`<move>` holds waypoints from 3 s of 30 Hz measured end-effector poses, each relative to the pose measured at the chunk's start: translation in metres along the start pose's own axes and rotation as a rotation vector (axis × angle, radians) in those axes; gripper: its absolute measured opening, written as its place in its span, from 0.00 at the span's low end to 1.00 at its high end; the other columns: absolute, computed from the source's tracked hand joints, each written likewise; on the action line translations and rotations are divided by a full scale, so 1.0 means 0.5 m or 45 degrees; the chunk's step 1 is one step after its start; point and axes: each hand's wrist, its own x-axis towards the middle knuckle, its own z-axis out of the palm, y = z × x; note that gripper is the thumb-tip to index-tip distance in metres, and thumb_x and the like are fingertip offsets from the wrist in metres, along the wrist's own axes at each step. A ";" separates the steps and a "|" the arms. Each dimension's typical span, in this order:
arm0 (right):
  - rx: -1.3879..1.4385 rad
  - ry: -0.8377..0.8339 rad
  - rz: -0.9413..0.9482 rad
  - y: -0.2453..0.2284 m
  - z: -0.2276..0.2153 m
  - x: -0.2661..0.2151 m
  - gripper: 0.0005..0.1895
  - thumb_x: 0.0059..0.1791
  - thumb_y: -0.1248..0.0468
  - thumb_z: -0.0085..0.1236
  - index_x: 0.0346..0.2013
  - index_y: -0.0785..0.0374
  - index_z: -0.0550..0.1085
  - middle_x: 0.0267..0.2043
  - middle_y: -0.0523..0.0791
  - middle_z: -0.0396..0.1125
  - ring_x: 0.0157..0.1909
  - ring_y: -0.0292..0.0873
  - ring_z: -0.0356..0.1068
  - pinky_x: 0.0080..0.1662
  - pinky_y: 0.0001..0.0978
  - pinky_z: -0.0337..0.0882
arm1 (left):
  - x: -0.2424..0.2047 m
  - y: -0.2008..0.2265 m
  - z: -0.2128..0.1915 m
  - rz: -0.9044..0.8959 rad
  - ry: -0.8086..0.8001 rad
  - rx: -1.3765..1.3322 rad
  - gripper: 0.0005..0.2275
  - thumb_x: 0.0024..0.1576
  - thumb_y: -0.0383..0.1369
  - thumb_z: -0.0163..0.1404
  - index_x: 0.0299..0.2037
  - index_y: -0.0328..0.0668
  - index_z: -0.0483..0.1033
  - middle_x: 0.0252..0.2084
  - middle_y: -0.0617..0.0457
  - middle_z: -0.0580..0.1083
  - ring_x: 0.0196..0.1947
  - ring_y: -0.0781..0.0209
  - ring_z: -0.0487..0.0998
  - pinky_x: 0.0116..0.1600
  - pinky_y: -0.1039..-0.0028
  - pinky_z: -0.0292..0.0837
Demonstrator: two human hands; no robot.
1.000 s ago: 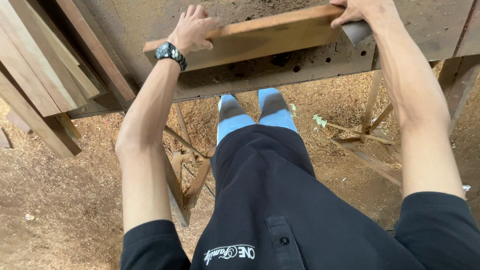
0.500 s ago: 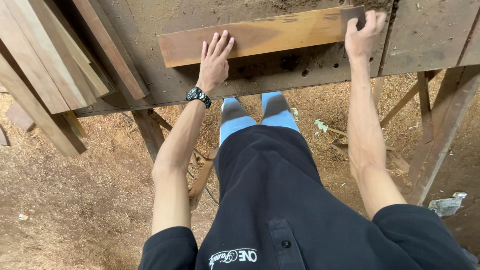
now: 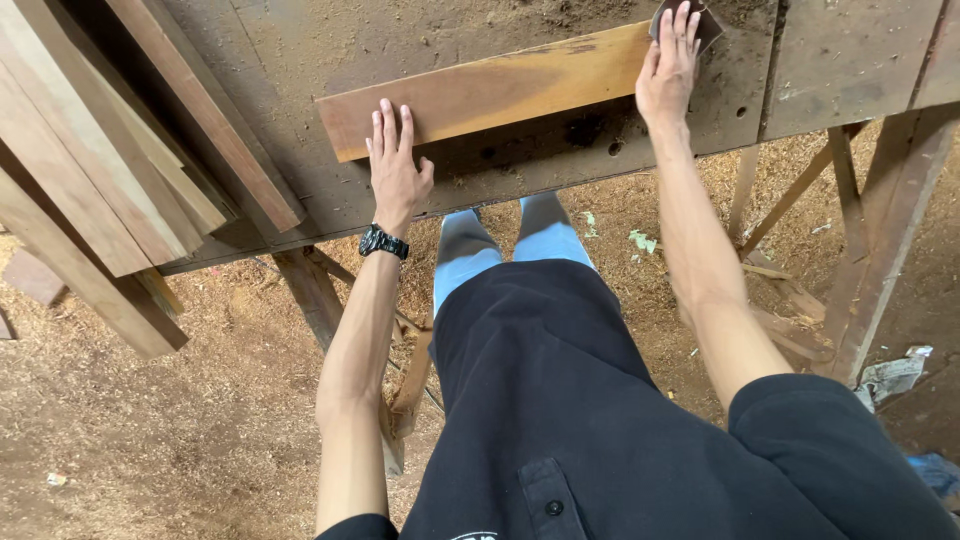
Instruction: The person sands the surfaces and edges of a wooden board using a piece of sandpaper on a workbench, flipping the board over to reach different sides.
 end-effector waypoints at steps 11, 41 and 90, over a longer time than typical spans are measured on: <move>0.173 -0.264 -0.618 -0.335 0.067 -0.081 0.25 0.58 0.69 0.41 0.71 0.64 0.64 0.78 0.53 0.50 0.79 0.52 0.44 0.76 0.53 0.43 | 0.000 -0.013 0.000 0.013 -0.071 -0.023 0.45 0.47 0.29 0.53 0.79 0.48 0.46 0.81 0.44 0.39 0.80 0.40 0.39 0.77 0.41 0.46; 0.003 -0.039 -0.371 -0.109 -0.047 0.077 0.15 0.56 0.59 0.46 0.42 0.61 0.80 0.41 0.50 0.75 0.45 0.46 0.74 0.48 0.45 0.74 | 0.009 -0.001 -0.021 -0.078 -0.149 -0.018 0.43 0.50 0.30 0.53 0.80 0.51 0.47 0.82 0.47 0.39 0.81 0.44 0.38 0.78 0.45 0.44; 1.774 -0.560 0.483 -0.173 -0.191 -0.134 0.15 0.51 0.78 0.55 0.49 0.63 0.80 0.47 0.46 0.78 0.43 0.40 0.78 0.41 0.35 0.84 | 0.131 0.407 0.117 0.093 0.031 -1.428 0.12 0.49 0.08 0.45 0.35 0.30 0.77 0.41 0.48 0.80 0.43 0.61 0.82 0.52 0.75 0.79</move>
